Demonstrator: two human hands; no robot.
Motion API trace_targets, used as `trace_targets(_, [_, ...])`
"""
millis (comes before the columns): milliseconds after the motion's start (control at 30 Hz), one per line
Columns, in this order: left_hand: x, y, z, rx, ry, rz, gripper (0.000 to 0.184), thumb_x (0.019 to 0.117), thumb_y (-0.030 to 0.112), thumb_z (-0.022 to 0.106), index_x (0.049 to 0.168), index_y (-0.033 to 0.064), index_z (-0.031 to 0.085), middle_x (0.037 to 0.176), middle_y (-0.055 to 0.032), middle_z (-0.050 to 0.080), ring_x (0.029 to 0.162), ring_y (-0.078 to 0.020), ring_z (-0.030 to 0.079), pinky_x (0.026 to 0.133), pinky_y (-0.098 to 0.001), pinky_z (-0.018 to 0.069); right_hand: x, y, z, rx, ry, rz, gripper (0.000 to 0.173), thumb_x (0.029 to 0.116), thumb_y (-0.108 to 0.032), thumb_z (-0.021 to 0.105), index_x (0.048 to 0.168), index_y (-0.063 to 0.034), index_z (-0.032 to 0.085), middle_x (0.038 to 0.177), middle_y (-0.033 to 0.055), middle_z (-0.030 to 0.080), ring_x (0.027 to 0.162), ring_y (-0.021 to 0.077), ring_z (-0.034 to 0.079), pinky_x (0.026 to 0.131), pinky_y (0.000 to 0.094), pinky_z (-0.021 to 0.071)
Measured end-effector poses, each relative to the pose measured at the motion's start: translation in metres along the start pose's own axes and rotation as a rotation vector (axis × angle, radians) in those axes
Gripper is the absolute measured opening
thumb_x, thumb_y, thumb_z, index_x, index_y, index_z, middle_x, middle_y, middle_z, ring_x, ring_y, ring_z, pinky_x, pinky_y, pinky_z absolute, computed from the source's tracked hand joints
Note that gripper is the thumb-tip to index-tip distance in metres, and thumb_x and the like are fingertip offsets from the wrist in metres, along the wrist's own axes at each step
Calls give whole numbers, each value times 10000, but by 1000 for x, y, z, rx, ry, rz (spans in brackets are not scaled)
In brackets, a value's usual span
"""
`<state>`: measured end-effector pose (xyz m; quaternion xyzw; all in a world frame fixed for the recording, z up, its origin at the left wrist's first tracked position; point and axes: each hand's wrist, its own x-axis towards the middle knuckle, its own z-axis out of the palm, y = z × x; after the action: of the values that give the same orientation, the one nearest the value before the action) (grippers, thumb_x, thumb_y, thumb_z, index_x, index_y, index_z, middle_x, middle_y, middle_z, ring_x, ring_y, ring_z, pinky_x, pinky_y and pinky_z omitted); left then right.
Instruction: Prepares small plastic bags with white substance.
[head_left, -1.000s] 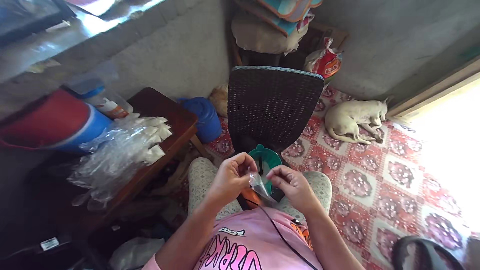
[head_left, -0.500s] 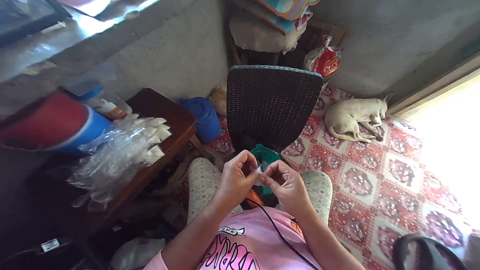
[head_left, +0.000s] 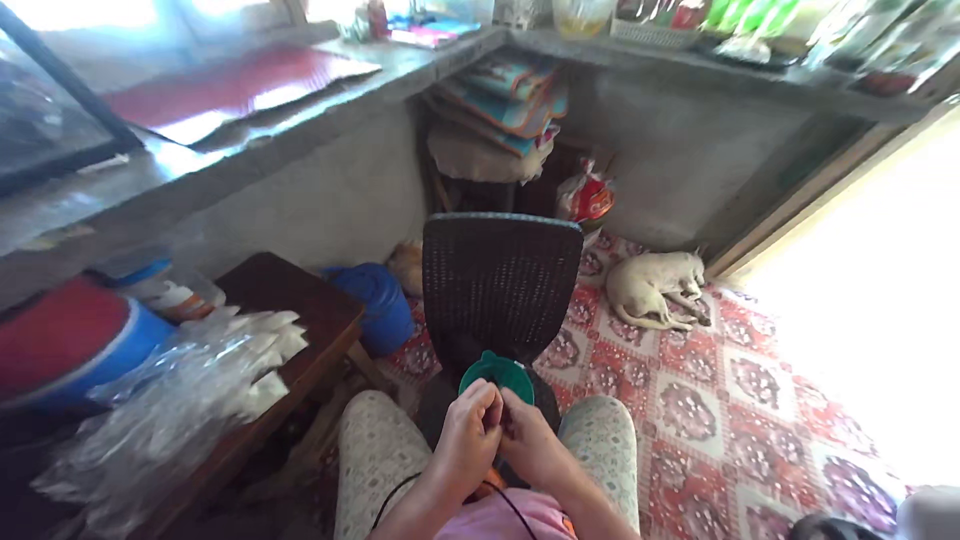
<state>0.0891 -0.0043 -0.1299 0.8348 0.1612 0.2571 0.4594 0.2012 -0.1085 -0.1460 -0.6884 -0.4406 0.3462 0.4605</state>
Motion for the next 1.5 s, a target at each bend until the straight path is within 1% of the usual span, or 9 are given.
trace_targets(233, [0, 4, 5, 250, -73, -97, 104, 843, 2, 662, 934, 49, 645, 932, -71, 605, 822, -161, 628, 742, -313, 573, 3, -2, 2, -424, 268, -68, 123, 935, -110, 612, 1009, -48, 688, 995, 111, 689, 996, 269, 680, 882, 443, 576])
trace_targets(367, [5, -1, -7, 49, -215, -287, 191, 883, 73, 698, 1066, 52, 647, 911, -60, 670, 779, -153, 662, 730, -339, 582, -5, -10, -7, -214, 211, -95, 125, 906, -21, 614, 1024, -40, 654, 973, 92, 656, 893, 183, 666, 815, 354, 580])
trace_targets(533, [7, -6, -15, -322, -314, -426, 248, 788, 78, 815, 959, 57, 637, 827, -35, 672, 714, -140, 665, 668, -321, 586, -9, -9, -15, -39, 138, -45, 115, 870, 10, 662, 969, -43, 638, 889, 60, 656, 789, 142, 646, 721, 315, 564])
trace_targets(733, [6, -10, -7, -347, -237, -405, 186, 789, 5, 756, 898, 59, 616, 746, -21, 610, 638, -122, 591, 590, -293, 517, -9, 4, -8, -106, 221, 8, 122, 861, -89, 705, 937, -45, 620, 795, 63, 610, 694, 165, 603, 641, 349, 531])
trace_targets(900, [5, -8, -3, -589, -113, -420, 192, 868, -13, 698, 1004, 27, 567, 862, -81, 644, 696, -177, 656, 651, -327, 590, -14, 1, -9, -111, 252, 20, 143, 924, -170, 683, 1006, -66, 633, 801, 43, 634, 675, 137, 616, 634, 320, 545])
trace_targets(1033, [7, -1, -11, -767, -193, -512, 365, 755, 18, 840, 1041, 34, 612, 994, -98, 688, 816, -187, 694, 740, -345, 611, -18, -4, -10, -46, 292, -6, 118, 898, -107, 685, 994, -61, 633, 796, 39, 634, 664, 115, 613, 616, 289, 542])
trace_targets(1300, [6, -12, -10, -945, -116, -555, 265, 767, -73, 786, 866, 91, 603, 865, -52, 678, 736, -143, 670, 695, -319, 599, -15, -9, -8, 5, 311, -166, 98, 882, -32, 669, 971, -53, 633, 837, 36, 628, 688, 87, 601, 618, 231, 534])
trace_targets(1400, [6, -13, -6, -747, -55, -439, 245, 749, -94, 739, 836, 78, 590, 789, -25, 631, 682, -111, 614, 626, -275, 545, -14, -13, -4, -157, 320, -134, 79, 845, -71, 669, 910, -62, 625, 793, 46, 594, 692, 130, 585, 632, 290, 525])
trace_targets(1500, [1, -14, 4, -177, 17, -208, 153, 766, -58, 689, 820, 66, 619, 793, -10, 587, 708, -100, 572, 633, -257, 503, -11, -5, 5, -341, 341, -215, 57, 853, -80, 676, 882, -51, 636, 799, 71, 615, 757, 188, 632, 704, 346, 562])
